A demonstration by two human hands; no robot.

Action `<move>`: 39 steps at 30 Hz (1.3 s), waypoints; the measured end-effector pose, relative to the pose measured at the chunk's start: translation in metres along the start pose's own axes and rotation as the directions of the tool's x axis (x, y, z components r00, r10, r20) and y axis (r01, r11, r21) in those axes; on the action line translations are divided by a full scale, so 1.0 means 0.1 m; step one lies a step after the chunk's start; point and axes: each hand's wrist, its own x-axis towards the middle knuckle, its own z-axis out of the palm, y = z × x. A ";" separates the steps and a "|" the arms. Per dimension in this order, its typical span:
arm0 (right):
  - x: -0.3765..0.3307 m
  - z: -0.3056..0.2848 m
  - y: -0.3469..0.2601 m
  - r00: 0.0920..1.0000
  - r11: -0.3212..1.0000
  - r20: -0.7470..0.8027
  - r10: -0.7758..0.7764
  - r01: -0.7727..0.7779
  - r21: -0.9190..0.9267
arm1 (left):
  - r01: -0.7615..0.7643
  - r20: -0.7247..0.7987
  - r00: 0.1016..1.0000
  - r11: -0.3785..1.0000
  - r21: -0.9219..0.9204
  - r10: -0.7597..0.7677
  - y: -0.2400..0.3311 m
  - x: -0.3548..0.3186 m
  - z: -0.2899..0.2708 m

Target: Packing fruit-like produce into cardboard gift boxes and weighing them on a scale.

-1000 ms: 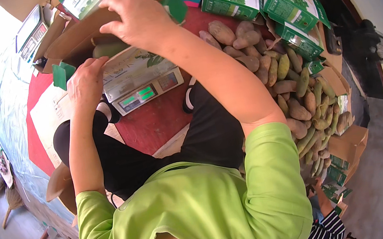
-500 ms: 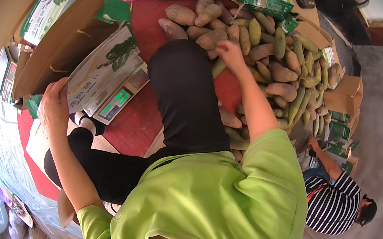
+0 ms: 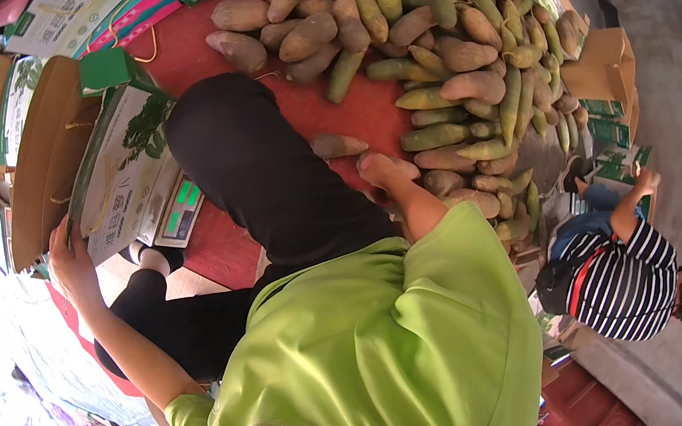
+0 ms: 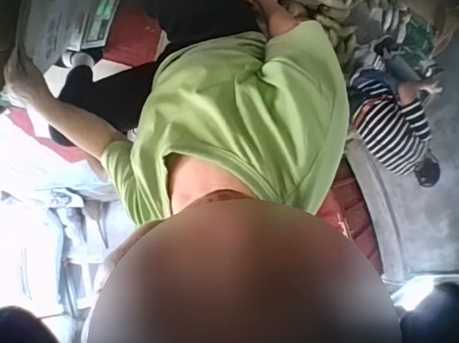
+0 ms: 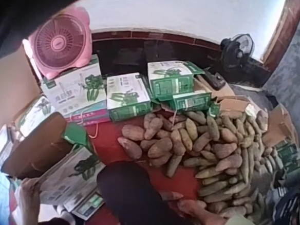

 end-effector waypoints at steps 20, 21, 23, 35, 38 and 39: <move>-0.10 -0.43 -1.03 0.897 0.908 -0.224 -0.380 0.317 -0.273 | 0.057 -0.022 0.998 0.996 0.073 -0.056 0.12 0.02 -0.01; -0.10 -0.43 -1.10 0.891 0.900 -0.217 -0.399 0.336 -0.277 | 0.032 -0.023 0.999 0.999 0.031 -0.032 0.11 0.02 0.01; -0.10 -0.46 -1.17 0.870 0.840 -0.160 -0.466 0.378 -0.390 | 0.025 -0.029 0.999 0.999 -0.020 -0.026 0.11 0.03 0.02; 0.24 0.20 -0.80 0.814 0.368 0.260 -0.519 0.487 -0.792 | 0.005 0.007 1.000 0.999 0.037 -0.005 0.20 -0.11 -0.16; 0.97 0.36 -0.43 0.901 -0.224 0.379 -0.211 0.333 -0.916 | -0.010 0.047 0.999 1.000 0.010 0.010 0.23 -0.08 -0.15; 0.90 0.32 -0.49 0.906 -0.202 0.365 -0.215 0.325 -0.924 | -0.046 0.044 0.998 0.999 0.024 0.044 0.31 -0.02 -0.08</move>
